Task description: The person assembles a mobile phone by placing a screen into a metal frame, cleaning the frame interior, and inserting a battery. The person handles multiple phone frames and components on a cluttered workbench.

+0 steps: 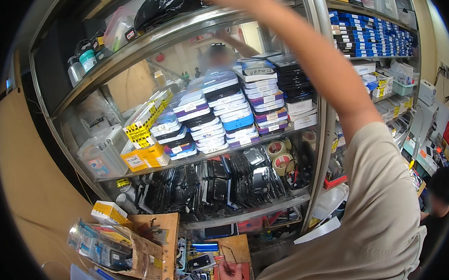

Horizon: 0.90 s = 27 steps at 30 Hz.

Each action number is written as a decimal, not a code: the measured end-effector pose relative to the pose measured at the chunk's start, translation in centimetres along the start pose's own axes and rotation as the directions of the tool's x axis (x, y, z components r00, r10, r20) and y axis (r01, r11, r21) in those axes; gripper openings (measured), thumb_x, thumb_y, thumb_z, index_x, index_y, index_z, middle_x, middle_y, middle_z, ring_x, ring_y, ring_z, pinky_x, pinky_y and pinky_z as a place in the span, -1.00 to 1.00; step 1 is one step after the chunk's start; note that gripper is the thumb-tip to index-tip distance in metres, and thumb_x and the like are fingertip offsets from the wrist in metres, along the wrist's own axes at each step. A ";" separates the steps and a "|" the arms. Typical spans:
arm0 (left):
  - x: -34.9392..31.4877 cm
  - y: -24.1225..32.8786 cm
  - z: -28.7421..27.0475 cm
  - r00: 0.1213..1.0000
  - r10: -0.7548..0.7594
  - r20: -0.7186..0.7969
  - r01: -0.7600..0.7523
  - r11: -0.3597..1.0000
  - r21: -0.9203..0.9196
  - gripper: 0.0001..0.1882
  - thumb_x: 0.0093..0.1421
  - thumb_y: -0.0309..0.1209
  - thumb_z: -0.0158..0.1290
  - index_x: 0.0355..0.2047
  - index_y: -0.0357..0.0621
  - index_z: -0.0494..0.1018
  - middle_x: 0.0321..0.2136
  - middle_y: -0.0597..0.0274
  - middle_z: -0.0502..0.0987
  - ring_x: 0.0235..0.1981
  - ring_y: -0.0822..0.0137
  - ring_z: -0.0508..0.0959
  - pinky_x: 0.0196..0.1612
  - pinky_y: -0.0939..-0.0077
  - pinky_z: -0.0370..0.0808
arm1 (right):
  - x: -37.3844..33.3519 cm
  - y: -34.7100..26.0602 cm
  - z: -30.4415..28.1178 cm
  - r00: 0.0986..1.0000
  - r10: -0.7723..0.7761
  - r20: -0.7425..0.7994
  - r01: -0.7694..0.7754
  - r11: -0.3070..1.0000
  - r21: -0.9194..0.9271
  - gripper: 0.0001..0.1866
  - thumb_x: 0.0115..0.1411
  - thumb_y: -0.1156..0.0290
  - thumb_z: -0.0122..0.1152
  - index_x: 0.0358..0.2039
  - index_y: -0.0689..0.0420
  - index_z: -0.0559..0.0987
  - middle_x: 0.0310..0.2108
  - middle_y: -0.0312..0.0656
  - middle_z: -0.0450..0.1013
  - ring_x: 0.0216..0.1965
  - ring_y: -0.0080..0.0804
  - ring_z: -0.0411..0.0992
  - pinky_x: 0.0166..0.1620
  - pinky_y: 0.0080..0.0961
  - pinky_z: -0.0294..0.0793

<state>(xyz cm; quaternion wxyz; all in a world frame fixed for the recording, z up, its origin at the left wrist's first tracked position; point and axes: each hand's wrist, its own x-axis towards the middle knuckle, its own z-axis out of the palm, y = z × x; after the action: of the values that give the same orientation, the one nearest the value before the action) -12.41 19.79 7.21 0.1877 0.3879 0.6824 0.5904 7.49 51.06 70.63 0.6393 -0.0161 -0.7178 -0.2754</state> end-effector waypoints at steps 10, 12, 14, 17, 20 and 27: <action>8.3 19.5 -1.3 0.552 0.827 -0.110 -0.719 0.538 0.439 0.02 -0.09 -0.23 0.50 0.35 -0.23 0.26 0.05 -0.16 0.33 0.09 -0.11 0.40 0.14 -0.06 0.36 | -18.2 -21.6 -0.3 0.587 -0.380 0.715 -0.335 0.690 0.642 -0.66 0.43 0.18 0.14 -0.19 0.27 0.54 -0.41 0.06 0.56 -0.41 0.06 0.61 -0.47 -0.06 0.53; 8.4 22.0 -1.3 0.448 0.875 -0.185 -0.710 0.474 0.522 0.03 -0.04 -0.18 0.50 0.37 -0.18 0.23 0.12 -0.22 0.28 0.20 -0.18 0.34 0.21 -0.17 0.30 | -15.7 -19.5 -1.7 0.684 -0.321 0.655 -0.127 0.832 0.540 -0.84 0.17 0.37 0.28 -0.33 0.20 0.61 -0.51 0.01 0.59 -0.41 0.04 0.64 -0.35 -0.04 0.60; 8.6 24.3 -2.8 0.393 0.907 -0.153 -0.750 0.412 0.518 -0.03 0.06 -0.01 0.43 0.35 -0.14 0.22 0.23 -0.30 0.19 0.28 -0.26 0.25 0.26 -0.27 0.23 | -10.5 -13.8 -2.1 0.939 -0.159 0.306 0.083 0.966 0.246 -0.79 0.05 0.45 0.29 -0.25 -0.03 0.67 -0.40 -0.14 0.62 -0.32 -0.07 0.64 -0.27 -0.16 0.63; 7.5 27.0 -5.3 0.542 0.755 -0.369 -0.215 0.549 0.808 -0.37 0.24 -0.06 0.27 0.17 -0.15 0.36 0.05 -0.17 0.32 0.12 -0.13 0.36 0.18 -0.06 0.34 | -0.1 -0.9 -5.6 0.920 -0.337 -0.202 0.227 0.875 -0.427 -0.97 0.19 0.48 0.24 -0.39 0.07 0.61 -0.45 -0.12 0.51 -0.45 -0.19 0.54 -0.39 -0.28 0.53; 6.6 29.1 -8.0 0.474 0.680 -0.559 0.217 0.524 0.823 -0.56 0.32 -0.15 0.19 0.06 -0.14 0.41 -0.07 -0.03 0.36 0.00 0.00 0.40 0.12 0.06 0.36 | 6.0 12.1 -6.6 0.865 -0.422 -0.272 0.099 0.674 -0.732 -0.84 0.31 0.36 0.21 -0.45 0.03 0.57 -0.40 -0.11 0.45 -0.39 -0.01 0.51 -0.35 -0.06 0.51; 5.3 30.2 -11.4 0.388 0.915 0.114 -0.655 0.186 0.733 -0.60 0.33 -0.17 0.16 0.04 -0.16 0.43 -0.11 0.00 0.40 -0.04 0.05 0.43 0.07 0.12 0.38 | 6.0 25.5 -5.9 0.896 0.203 0.395 0.162 0.678 -0.717 -0.73 0.14 0.34 0.20 -0.18 0.05 0.74 -0.22 0.10 0.64 -0.13 0.21 0.59 -0.01 0.05 0.59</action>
<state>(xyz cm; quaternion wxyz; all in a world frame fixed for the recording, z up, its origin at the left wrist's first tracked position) -14.63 16.31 39.73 -0.4317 0.6109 0.5566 0.3614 21.28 68.25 85.87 0.4004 -0.3416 -0.6719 -0.5211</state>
